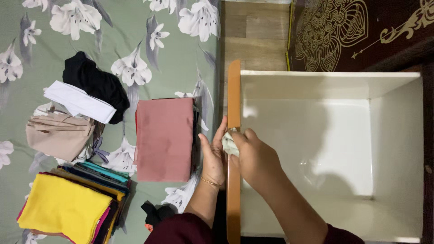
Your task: The person wipes the inside of an open drawer with a cloth, then folds and places several pieces of clothing into the drawer. The person handles red, blue, and pink garments, folding them and arranging them inside the drawer.
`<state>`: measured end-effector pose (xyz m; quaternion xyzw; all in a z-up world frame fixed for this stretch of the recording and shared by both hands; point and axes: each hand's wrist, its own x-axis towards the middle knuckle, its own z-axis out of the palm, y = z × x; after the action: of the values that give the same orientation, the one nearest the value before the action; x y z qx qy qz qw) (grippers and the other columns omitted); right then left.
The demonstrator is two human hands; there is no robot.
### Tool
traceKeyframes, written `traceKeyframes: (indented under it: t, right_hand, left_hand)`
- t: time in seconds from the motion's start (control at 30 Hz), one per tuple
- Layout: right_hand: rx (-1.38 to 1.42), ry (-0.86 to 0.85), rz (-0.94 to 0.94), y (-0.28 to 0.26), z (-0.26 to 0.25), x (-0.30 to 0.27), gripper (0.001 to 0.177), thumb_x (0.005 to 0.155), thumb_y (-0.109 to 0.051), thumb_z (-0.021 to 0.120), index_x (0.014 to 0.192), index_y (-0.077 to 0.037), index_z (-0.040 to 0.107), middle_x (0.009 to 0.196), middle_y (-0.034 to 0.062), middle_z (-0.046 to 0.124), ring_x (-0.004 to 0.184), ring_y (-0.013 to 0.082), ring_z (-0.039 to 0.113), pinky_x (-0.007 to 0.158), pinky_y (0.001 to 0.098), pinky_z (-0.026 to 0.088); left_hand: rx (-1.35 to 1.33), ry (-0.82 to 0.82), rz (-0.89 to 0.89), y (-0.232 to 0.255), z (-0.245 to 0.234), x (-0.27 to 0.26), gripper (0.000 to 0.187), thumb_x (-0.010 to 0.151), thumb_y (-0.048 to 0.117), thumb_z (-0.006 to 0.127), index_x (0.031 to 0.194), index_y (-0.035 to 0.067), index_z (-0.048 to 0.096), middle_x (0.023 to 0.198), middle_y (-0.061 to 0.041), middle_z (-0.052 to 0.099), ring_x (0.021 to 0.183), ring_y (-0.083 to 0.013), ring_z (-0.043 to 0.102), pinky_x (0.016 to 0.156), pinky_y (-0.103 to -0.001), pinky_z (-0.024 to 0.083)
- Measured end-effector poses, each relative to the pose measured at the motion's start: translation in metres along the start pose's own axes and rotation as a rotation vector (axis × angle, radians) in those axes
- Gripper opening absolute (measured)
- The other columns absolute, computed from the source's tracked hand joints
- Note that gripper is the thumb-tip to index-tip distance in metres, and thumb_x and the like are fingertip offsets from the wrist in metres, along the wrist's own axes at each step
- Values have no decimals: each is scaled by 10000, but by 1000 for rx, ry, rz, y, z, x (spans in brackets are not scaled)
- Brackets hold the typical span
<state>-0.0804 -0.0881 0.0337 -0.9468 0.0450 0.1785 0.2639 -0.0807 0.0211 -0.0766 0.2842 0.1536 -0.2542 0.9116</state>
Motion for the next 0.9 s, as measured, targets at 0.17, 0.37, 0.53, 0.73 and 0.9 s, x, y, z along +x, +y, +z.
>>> traceKeyframes:
  t: [0.17, 0.37, 0.53, 0.73, 0.9]
  right_hand:
    - [-20, -71, 41, -2, 1, -10, 594, 791, -191, 775, 1358, -156, 599, 1111, 108, 613, 947, 339, 683, 794, 446, 569]
    - [-2, -51, -39, 4, 5, -22, 569, 778, -172, 785, 1319, -119, 617, 1082, 122, 630, 917, 342, 687, 765, 445, 573]
    - [2, -16, -72, 4, 8, -29, 527, 765, -165, 799, 1263, -103, 640, 1042, 115, 641, 897, 338, 692, 751, 443, 571]
    - [-35, -130, -23, 3, 10, -38, 519, 772, -196, 807, 1251, -105, 627, 1049, 103, 625, 900, 318, 701, 755, 428, 579]
    - [-7, -156, -29, 2, 10, -51, 587, 773, -174, 795, 1332, -150, 617, 1060, 89, 627, 907, 325, 694, 744, 434, 574]
  left_hand:
    - [109, -65, 42, 8, -2, 1, 1004, 906, 810, 97, 1633, 142, 282, 1704, -106, 289, 1522, -292, 350, 1240, -411, 280]
    - [124, -68, 65, 3, -5, 1, 1012, 922, 808, 98, 1643, 117, 261, 1722, -128, 253, 1559, -296, 298, 1264, -413, 241]
    - [205, -67, 69, 5, -5, -3, 1019, 916, 810, 76, 1651, 123, 243, 1728, -138, 239, 1581, -290, 259, 1278, -417, 197]
    - [348, -40, 93, 7, -6, 0, 1051, 902, 825, 36, 1650, 117, 245, 1728, -132, 227, 1596, -263, 202, 1286, -405, 134]
    - [304, -83, 92, 6, -6, 1, 1028, 925, 815, 54, 1654, 112, 234, 1737, -149, 233, 1602, -288, 234, 1295, -411, 165]
